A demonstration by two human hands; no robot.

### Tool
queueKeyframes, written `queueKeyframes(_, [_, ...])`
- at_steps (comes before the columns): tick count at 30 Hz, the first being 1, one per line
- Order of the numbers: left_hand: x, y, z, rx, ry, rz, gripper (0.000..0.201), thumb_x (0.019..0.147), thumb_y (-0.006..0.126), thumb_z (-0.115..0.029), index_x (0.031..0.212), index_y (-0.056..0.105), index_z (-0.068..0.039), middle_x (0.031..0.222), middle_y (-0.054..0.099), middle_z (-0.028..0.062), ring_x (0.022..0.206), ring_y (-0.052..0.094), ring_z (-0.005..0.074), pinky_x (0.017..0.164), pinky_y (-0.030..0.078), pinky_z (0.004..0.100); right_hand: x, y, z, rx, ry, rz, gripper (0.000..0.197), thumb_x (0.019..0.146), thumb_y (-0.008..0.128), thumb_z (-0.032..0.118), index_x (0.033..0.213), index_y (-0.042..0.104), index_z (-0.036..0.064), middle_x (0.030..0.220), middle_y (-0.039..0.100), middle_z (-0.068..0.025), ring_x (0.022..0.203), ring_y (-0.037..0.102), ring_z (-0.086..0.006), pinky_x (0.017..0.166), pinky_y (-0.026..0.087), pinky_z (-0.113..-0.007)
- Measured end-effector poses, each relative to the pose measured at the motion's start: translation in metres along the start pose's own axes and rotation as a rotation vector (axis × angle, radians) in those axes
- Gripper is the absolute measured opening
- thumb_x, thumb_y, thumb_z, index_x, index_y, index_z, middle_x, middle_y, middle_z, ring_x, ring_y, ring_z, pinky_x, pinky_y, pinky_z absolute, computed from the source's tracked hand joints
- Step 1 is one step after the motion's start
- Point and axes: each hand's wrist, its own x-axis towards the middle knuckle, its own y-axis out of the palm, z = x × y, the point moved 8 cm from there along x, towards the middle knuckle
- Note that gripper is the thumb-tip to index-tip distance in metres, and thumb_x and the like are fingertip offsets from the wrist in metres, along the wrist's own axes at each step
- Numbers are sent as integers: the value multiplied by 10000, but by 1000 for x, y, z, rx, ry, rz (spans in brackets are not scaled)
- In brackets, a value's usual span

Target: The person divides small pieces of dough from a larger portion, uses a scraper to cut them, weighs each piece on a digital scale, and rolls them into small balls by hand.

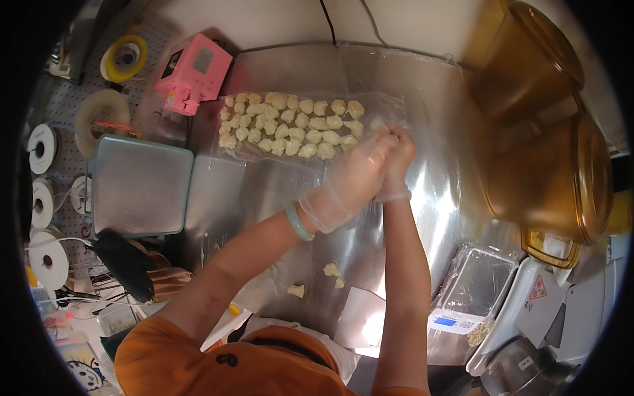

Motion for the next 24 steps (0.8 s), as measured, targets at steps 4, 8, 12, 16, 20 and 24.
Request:
queueKeyframes(4, [-11,14,3,-67,-1,21,229,821,541,29,1048,563,7,974,599,178,869,615,363,718,514,399,42,24,-23,-316,-11,-85,283,791,701,256,1032,700,108,995,660,-110,895,635,-217,799,490,-317])
queueKeyframes(8, [-19,23,14,-137,48,2,242,840,540,16,1081,551,-2,979,592,167,869,608,357,738,508,402,44,30,-22,-319,-2,40,375,784,695,191,1119,646,26,1032,662,-122,831,640,-222,767,498,-312])
queueKeyframes(12, [-33,29,18,-223,-64,57,254,840,557,1,1093,535,12,1019,575,172,885,588,354,777,492,404,35,-9,3,42,214,77,415,790,638,80,1180,576,-48,1042,648,-130,762,624,-216,745,496,-295])
queueKeyframes(16, [-47,49,20,-180,9,122,280,821,591,-10,1089,525,35,1033,566,180,919,570,357,816,474,418,51,-81,24,11,68,-157,383,831,537,40,1204,555,-44,1071,630,-131,834,608,-212,775,491,-311])
queueKeyframes(20, [-61,78,20,-127,-87,397,320,809,615,-28,1105,516,42,1065,572,173,1014,553,359,872,457,436,8,18,101,-508,-504,226,378,884,510,150,1219,548,-20,1125,615,-203,1006,598,-330,852,480,-406])
queueKeyframes(24, [-79,77,6,-308,-32,447,468,840,585,-73,1272,451,45,1277,506,231,1153,513,390,964,439,421,41,40,29,-976,-369,347,458,899,555,252,1267,510,-16,1208,564,-266,1138,529,-425,956,428,-440])
